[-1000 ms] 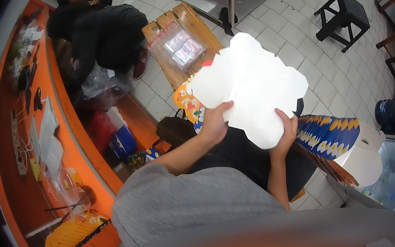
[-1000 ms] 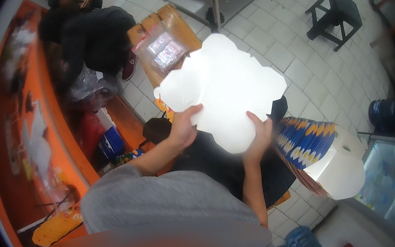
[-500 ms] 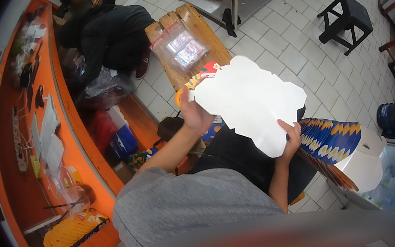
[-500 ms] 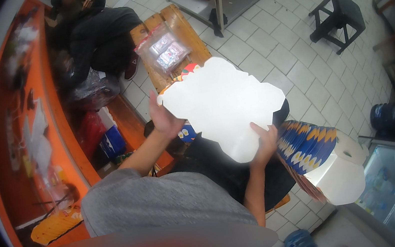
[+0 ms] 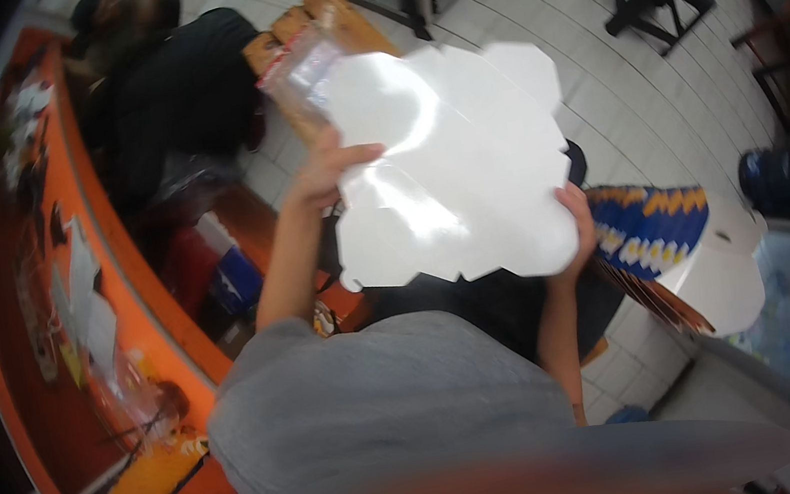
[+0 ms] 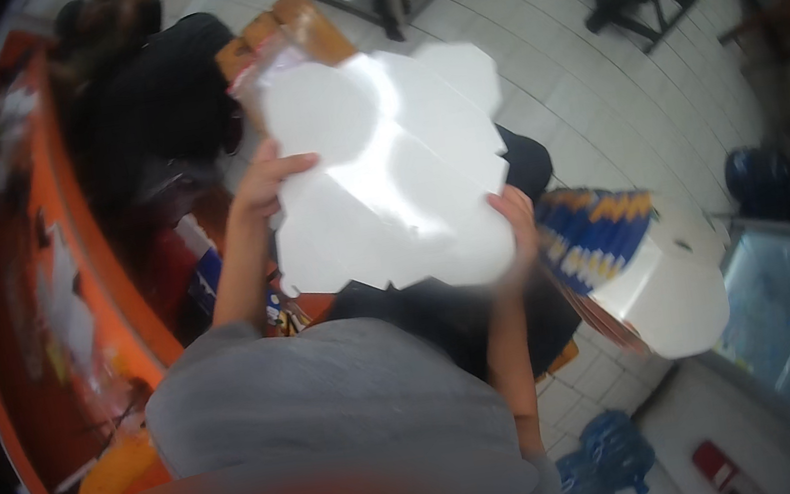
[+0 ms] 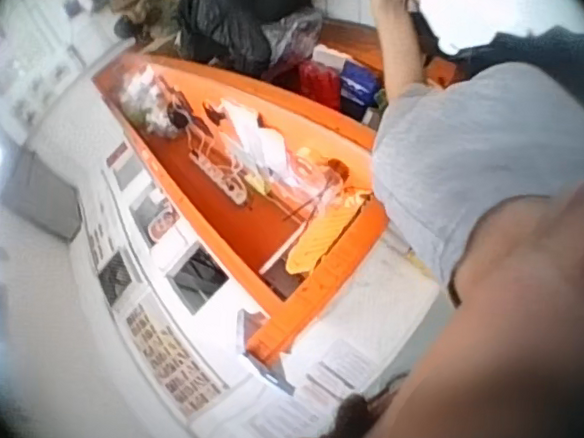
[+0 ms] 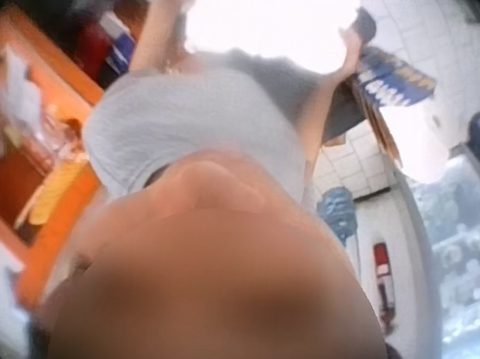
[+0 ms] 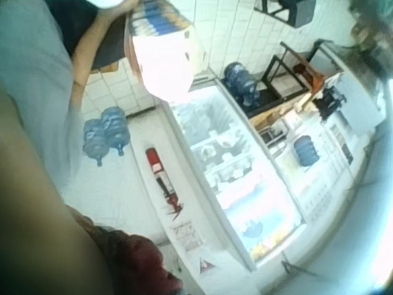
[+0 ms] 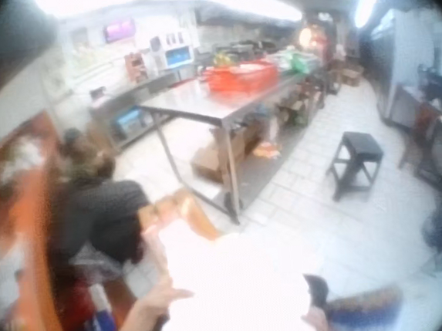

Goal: The person assembles small, colorful paper boxes by folding flat pieces into three-dimensional containers. They repeatedly pick up flat paper sheets, fold the sides, and tuck the flaps to form the box shape, then place the finished boxes into a stack.

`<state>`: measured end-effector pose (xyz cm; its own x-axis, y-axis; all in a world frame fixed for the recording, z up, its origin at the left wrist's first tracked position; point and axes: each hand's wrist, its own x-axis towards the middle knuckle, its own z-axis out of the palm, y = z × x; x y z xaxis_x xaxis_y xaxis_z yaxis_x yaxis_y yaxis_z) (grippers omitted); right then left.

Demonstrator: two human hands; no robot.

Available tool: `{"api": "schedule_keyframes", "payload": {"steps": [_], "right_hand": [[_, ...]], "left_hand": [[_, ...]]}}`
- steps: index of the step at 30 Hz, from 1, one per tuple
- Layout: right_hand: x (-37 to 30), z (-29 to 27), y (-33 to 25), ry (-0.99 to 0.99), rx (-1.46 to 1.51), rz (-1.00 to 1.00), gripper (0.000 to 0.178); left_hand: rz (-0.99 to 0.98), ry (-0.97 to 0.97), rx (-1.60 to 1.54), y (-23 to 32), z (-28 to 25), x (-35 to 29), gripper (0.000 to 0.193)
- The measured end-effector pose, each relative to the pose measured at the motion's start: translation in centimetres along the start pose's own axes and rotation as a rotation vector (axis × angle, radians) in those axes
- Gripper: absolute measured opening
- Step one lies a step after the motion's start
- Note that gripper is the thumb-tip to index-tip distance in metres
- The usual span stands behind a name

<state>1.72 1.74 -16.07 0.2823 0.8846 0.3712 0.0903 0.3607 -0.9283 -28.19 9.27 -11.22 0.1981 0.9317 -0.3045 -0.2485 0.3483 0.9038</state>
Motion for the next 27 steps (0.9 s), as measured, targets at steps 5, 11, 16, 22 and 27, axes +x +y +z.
{"api": "schedule_keyframes", "payload": {"steps": [5, 11, 16, 22, 27], "right_hand": [[1.1, 0.2, -0.9, -0.038, -0.152, -0.141, 0.03], [2.7, 0.2, -2.2, -0.08, -0.17, -0.278, 0.03], [3.7, -0.2, -3.3, -0.199, -0.229, -0.309, 0.03], [4.1, -0.3, -3.4, -0.334, -0.228, -0.367, 0.013], [2.1, -0.5, -2.7, -0.244, -0.157, -0.189, 0.007]], "left_hand": [[0.116, 0.017, -0.007, 1.2, -0.1, -0.8, 0.05], [0.108, -0.08, -0.072, 1.4, -0.1, -1.0, 0.045], [-0.078, -0.089, -0.113, 0.6, -0.4, -1.0, 0.05], [-0.247, -0.077, -0.06, -0.5, 0.1, -0.7, 0.065], [-0.373, -0.139, -0.058, -1.2, 0.4, -1.0, 0.067]]}}
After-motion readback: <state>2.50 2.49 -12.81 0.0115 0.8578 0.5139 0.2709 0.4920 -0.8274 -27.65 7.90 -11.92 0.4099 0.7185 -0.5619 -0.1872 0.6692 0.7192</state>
